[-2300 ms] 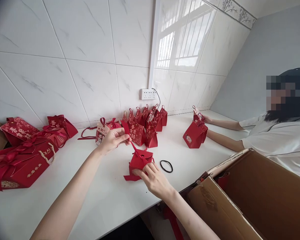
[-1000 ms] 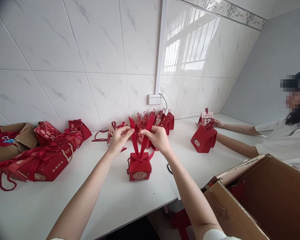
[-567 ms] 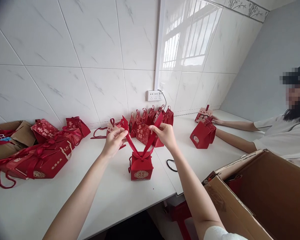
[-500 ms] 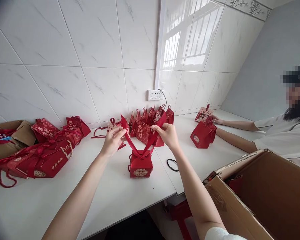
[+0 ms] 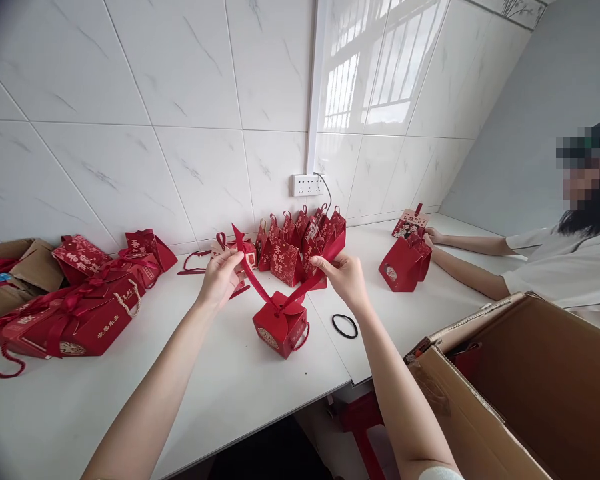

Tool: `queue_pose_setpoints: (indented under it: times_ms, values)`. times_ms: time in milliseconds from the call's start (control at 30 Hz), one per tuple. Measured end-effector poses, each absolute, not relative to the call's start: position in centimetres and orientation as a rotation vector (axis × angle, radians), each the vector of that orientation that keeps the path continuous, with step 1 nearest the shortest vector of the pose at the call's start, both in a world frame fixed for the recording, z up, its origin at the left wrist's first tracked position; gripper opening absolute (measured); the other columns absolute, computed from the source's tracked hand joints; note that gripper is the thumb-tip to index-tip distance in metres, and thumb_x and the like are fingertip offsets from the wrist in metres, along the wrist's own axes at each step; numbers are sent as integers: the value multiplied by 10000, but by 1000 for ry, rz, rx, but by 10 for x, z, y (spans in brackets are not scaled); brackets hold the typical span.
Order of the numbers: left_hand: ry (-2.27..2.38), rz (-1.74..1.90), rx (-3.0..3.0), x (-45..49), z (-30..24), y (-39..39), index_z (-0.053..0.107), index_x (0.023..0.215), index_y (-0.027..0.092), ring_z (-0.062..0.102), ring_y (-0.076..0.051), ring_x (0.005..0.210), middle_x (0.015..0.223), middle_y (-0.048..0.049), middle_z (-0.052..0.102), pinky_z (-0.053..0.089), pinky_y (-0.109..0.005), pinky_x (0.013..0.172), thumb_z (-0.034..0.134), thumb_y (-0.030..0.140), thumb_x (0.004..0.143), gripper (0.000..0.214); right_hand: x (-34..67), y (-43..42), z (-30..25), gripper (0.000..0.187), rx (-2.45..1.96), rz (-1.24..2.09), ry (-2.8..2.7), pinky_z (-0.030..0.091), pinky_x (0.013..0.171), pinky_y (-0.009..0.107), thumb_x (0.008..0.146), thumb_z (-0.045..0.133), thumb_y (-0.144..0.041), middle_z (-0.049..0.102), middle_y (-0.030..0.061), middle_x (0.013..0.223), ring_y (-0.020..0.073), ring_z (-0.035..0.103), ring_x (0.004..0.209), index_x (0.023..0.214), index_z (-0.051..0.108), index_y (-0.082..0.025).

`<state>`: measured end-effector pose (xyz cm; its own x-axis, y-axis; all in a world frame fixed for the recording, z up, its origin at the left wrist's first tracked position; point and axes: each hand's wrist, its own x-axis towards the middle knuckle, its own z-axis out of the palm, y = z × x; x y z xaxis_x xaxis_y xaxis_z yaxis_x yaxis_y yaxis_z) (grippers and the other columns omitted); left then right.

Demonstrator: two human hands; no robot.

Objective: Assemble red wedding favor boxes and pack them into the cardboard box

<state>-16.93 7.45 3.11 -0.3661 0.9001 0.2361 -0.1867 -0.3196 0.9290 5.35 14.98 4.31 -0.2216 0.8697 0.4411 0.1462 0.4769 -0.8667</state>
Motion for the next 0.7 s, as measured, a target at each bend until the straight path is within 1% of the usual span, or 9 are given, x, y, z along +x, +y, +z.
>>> queue_pose_setpoints:
  times_ms: [200,267,333,367,433,467,533,600,700]
  values:
    - [1130,1740,996,-174,19,65,523,651,173,509,-74,612,655,46,510,465,-202,585,725,426,651,323,65,167,24,534,-1097,922,-1731,412,478,254,648,647,-659,604,56,570,149,535,525,587,617,-129]
    - [1135,1703,995,-177,16,57,526,639,175,516,-83,565,617,38,519,464,-214,553,701,487,657,358,68,173,16,514,-1255,837,-1796,461,548,303,681,638,-629,627,79,658,198,584,607,725,654,-118]
    - [1150,1593,1030,-182,13,50,541,634,175,517,-110,483,540,14,524,454,-249,494,563,626,716,459,69,174,7,554,-1361,597,-1817,497,668,383,706,651,-582,640,137,876,265,618,782,989,639,-107]
    - [1202,1514,1101,-184,11,48,542,632,176,516,-126,449,502,0,520,453,-270,477,424,685,762,538,67,172,3,578,-1354,464,-1820,499,730,418,726,653,-551,614,164,989,288,610,876,1101,596,-114]
    - [1390,1356,1323,-184,7,46,547,654,178,558,-163,478,508,-36,553,481,-310,513,180,672,830,640,59,163,-3,460,-1190,313,-1927,487,823,438,807,613,-456,552,175,1122,286,579,996,1154,571,-158]
    - [1498,1291,1443,-183,5,47,556,679,177,595,-176,548,566,-54,594,501,-322,568,158,629,852,627,54,157,-6,322,-1051,317,-2053,485,845,419,850,578,-391,550,156,1127,265,576,1006,1092,608,-181]
    - [1663,1205,1628,-175,0,50,591,734,177,630,-193,718,742,-70,663,507,-331,688,305,534,865,476,40,146,-9,151,-763,395,-2350,490,839,365,891,533,-263,584,111,1056,219,588,957,902,669,-197]
    - [1731,1130,1729,-161,-5,53,622,753,188,613,-208,824,838,-61,675,481,-334,759,494,408,819,263,28,139,-13,176,-578,435,-2569,491,812,334,887,540,-190,607,86,976,197,584,910,786,684,-187]
    - [1838,982,1875,-140,-13,56,623,706,193,571,-228,869,797,-50,653,446,-353,800,559,255,787,120,19,138,-19,193,-555,423,-2676,489,740,306,877,544,-146,609,76,887,181,568,839,749,687,-166]
